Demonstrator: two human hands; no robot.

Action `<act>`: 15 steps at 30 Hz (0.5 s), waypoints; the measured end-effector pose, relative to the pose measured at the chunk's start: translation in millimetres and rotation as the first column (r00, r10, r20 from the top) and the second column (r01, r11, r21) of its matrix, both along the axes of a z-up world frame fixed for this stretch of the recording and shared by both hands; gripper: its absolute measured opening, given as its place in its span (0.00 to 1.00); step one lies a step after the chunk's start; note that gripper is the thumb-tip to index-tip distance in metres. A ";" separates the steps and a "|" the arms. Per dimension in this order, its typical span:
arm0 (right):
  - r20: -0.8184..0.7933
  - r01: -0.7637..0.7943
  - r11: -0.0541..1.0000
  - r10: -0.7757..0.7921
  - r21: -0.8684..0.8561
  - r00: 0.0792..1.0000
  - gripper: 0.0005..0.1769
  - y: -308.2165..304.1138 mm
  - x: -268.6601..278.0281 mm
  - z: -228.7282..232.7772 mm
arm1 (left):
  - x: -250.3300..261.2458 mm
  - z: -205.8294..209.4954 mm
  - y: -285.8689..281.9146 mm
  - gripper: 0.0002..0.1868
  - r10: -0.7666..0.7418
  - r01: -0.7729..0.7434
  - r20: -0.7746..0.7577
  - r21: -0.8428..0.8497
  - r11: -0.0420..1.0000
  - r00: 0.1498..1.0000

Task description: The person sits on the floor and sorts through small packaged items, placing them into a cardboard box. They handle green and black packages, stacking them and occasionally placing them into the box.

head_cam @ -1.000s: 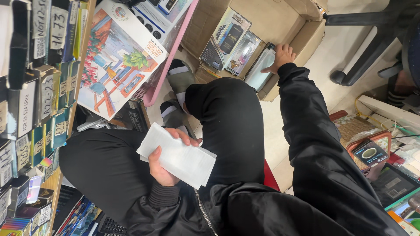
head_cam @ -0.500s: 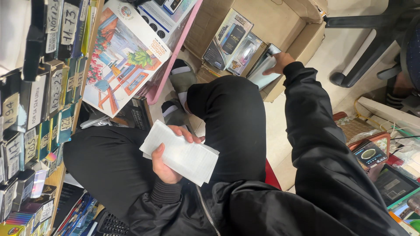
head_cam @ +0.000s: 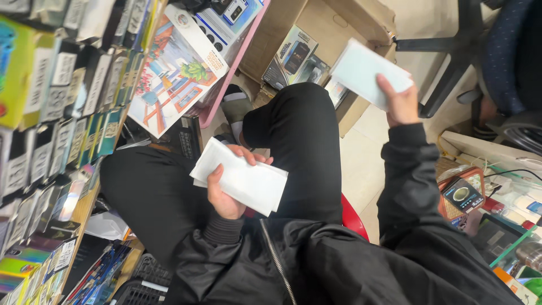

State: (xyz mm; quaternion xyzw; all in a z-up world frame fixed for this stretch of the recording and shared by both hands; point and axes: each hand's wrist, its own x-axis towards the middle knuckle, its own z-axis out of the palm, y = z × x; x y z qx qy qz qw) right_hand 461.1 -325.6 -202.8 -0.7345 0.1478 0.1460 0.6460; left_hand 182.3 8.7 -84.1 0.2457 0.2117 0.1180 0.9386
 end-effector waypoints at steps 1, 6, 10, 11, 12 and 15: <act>0.014 0.000 1.000 0.000 0.002 1.000 0.24 18.6 -11.9 38.8 | -1.8 1.4 -0.8 0.24 0.000 0.000 0.014 0.002 1.000 1.000; -0.082 0.209 0.839 -0.194 0.502 0.978 0.20 92.0 -78.3 177.0 | -7.9 9.9 -6.4 0.22 -0.007 0.006 0.094 0.016 1.000 0.996; -0.142 0.207 0.862 -0.159 0.462 0.977 0.18 127.5 -146.5 191.3 | -14.9 -1.7 -9.2 0.21 -0.002 -0.020 0.185 0.116 0.993 0.983; -0.150 0.129 0.888 -0.069 0.441 0.986 0.18 135.6 -163.8 186.1 | -16.3 -4.0 -9.3 0.23 -0.001 -0.029 0.226 0.131 0.991 0.974; -0.156 0.046 0.908 0.022 0.415 0.988 0.19 141.9 -179.9 181.4 | -16.3 -7.1 -11.4 0.24 0.001 -0.040 0.268 0.140 0.989 0.963; -0.082 -0.182 0.967 0.199 0.176 0.977 0.22 169.2 -219.4 179.5 | -37.9 -64.2 -0.3 0.38 -0.013 -0.055 0.176 0.378 0.924 0.984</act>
